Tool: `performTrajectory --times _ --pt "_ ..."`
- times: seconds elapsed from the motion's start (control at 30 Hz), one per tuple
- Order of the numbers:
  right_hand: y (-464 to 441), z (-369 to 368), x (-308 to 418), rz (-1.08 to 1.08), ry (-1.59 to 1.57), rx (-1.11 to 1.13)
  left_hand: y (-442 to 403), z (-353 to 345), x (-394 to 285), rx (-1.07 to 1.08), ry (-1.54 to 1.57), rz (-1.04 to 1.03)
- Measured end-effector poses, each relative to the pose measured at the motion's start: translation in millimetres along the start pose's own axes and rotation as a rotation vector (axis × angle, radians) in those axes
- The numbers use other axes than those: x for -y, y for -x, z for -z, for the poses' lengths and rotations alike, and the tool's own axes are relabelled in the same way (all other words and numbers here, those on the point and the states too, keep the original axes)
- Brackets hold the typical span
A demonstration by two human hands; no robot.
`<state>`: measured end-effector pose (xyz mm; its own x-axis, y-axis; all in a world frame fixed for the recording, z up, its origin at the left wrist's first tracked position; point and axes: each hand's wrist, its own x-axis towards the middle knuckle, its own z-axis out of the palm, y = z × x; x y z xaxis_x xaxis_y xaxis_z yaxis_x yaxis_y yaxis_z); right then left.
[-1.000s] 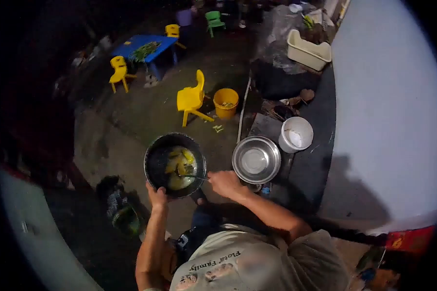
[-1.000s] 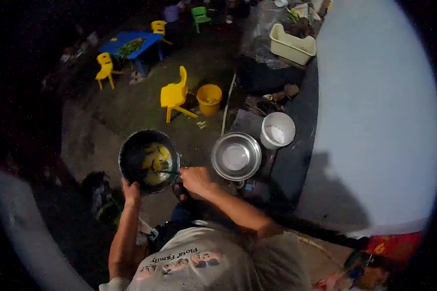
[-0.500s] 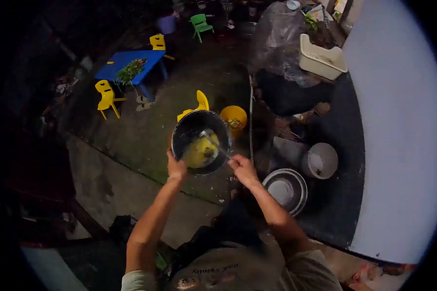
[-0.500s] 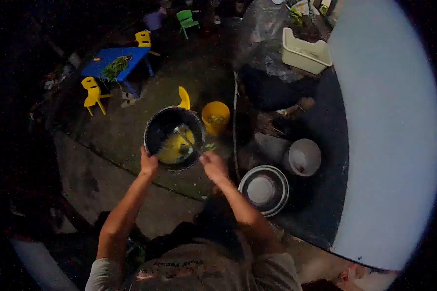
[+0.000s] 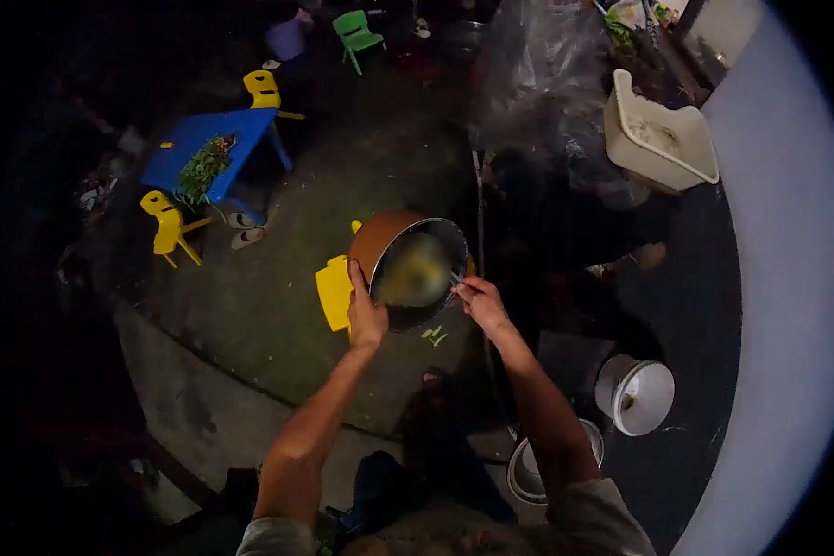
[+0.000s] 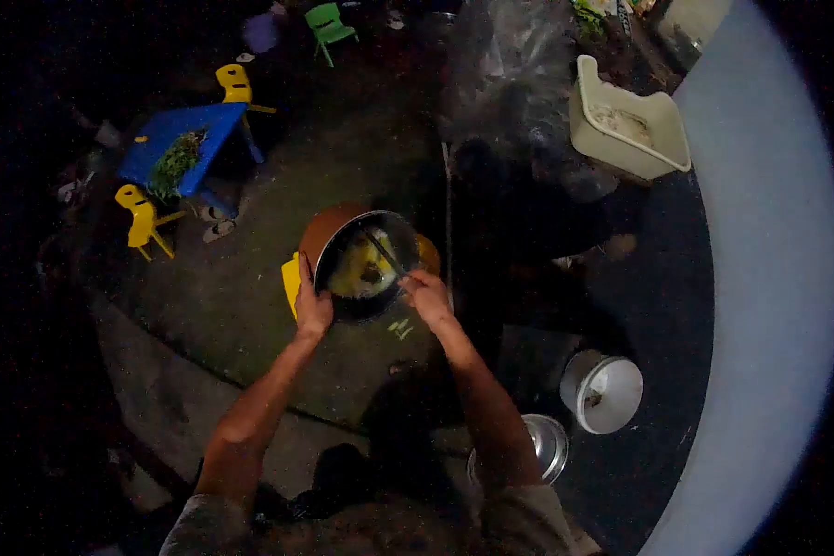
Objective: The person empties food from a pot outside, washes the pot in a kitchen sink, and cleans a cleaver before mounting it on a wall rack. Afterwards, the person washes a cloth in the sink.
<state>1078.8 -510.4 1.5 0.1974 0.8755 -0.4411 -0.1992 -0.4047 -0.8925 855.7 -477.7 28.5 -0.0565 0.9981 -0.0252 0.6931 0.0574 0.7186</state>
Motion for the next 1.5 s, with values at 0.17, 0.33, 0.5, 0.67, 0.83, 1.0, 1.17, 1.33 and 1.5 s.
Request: performTrajectory --times 0.17,0.33,0.5,0.67,0.83,1.0,1.17,1.33,1.5 --pt "-100.0 26.0 -77.0 0.192 -0.226 0.077 -62.9 -41.6 -5.7 0.005 0.021 -0.107" --pt "-140.9 33.4 -123.5 -0.042 0.038 -0.068 -107.1 -82.3 0.2 -0.051 -0.029 -0.318" --pt "-136.9 23.4 -93.3 0.044 -0.039 -0.083 -131.3 -105.3 -3.4 -0.017 -0.078 -0.295" --pt "-151.1 44.8 -142.4 -0.048 0.188 -0.103 -148.4 -117.7 1.6 0.001 -0.167 -0.319" --pt "-117.6 40.4 -117.5 -0.013 0.069 -0.161 -163.1 -119.7 -4.9 -0.010 -0.216 -0.412" --pt "-129.2 25.2 -97.7 0.088 -0.001 -0.190 -170.1 -117.8 -17.5 -0.022 -0.269 -0.488" --pt "-173.7 6.3 -99.6 0.207 -0.324 -0.049 -167.8 -113.0 -18.6 -0.058 -0.298 -0.628" --pt "-161.9 29.5 -128.8 0.039 -0.083 -0.086 -162.3 -103.9 -19.8 -0.089 -0.308 -0.699" --pt "-110.9 52.6 -124.3 0.070 -0.030 -0.081 -160.4 -98.1 -26.3 -0.120 -0.302 -0.742"
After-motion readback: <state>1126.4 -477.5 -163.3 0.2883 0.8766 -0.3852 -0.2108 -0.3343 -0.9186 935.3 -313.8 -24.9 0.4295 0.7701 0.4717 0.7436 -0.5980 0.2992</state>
